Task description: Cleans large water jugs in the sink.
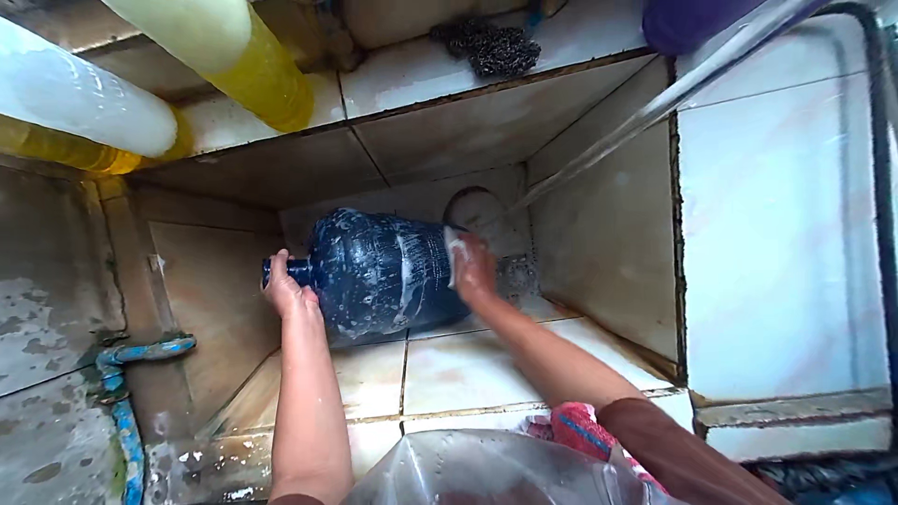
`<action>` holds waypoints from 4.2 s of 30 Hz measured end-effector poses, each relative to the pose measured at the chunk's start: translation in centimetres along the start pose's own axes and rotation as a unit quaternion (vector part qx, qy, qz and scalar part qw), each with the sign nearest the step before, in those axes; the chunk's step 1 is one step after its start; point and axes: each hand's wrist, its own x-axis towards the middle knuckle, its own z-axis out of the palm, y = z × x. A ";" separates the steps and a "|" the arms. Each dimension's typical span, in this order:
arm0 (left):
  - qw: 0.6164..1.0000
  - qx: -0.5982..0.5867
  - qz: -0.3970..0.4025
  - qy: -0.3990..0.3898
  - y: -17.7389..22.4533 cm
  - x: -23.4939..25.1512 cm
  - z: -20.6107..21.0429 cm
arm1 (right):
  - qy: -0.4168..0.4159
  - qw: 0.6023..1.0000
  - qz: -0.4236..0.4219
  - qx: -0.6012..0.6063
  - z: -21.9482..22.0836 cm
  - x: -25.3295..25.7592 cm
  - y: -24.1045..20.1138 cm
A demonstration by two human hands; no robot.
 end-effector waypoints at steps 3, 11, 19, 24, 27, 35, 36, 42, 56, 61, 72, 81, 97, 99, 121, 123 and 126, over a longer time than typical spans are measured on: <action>0.999 0.011 0.024 -0.044 0.8 -1.6 1.7 | 0.052 0.975 -0.208 0.063 2.4 -2.8 -5.6; 0.902 -0.054 0.068 -0.422 1.3 -1.1 -0.8 | -0.098 0.973 -0.165 0.129 -3.9 6.0 -11.9; 0.958 0.030 0.108 -0.265 1.4 -4.8 0.5 | -0.150 0.928 -0.335 -0.061 -4.2 5.6 -15.6; 0.924 -0.024 0.060 -0.376 1.2 -2.0 -1.5 | -0.068 0.961 -0.246 0.108 -2.9 6.0 -13.3; 0.991 -0.005 0.032 -0.130 0.6 -1.7 -1.0 | 0.055 0.950 -0.297 0.078 2.1 0.7 -8.7; 0.977 -0.022 0.029 -0.208 -0.4 0.5 -3.2 | -0.003 0.999 0.044 0.030 0.1 3.1 -1.8; 0.953 -0.049 0.036 -0.296 -0.7 0.8 -3.5 | 0.006 0.998 -0.023 0.054 0.1 2.4 -4.4; 0.986 -0.081 -0.008 -0.144 -0.1 0.5 -2.5 | 0.021 0.980 -0.192 0.038 1.8 1.7 -7.0; 0.943 -0.062 0.031 -0.325 0.0 0.7 -3.3 | -0.059 0.977 -0.176 0.105 -0.3 5.0 -8.3; 1.000 -0.017 -0.023 0.005 0.4 0.7 -1.7 | -0.017 1.000 0.006 -0.009 0.8 2.6 0.5; 0.935 -0.134 0.032 -0.328 -2.1 4.5 -6.3 | -0.095 0.992 -0.053 0.068 -0.3 6.4 -6.3; 0.942 0.150 -0.275 -0.125 -5.5 4.7 -11.6 | -0.151 0.864 0.244 0.415 0.8 3.8 2.2; 0.856 0.275 0.098 -0.426 7.1 -7.5 0.2 | -0.005 0.904 -0.393 -0.172 -9.4 -3.0 -13.4; 0.862 0.255 0.145 -0.413 6.0 -8.8 0.1 | 0.081 0.923 -0.308 -0.214 -9.7 -0.2 -14.3; 0.844 0.281 0.251 -0.383 3.9 -12.8 -2.2 | 0.138 0.931 -0.293 -0.171 -7.4 -1.7 -18.2; 0.870 0.280 0.199 -0.354 1.6 -15.3 -3.9 | 0.146 0.947 -0.221 -0.182 -8.3 -0.6 -18.3; 0.848 0.285 0.173 -0.413 1.9 -14.9 -4.0 | 0.127 0.923 -0.322 -0.169 -7.1 -2.1 -18.2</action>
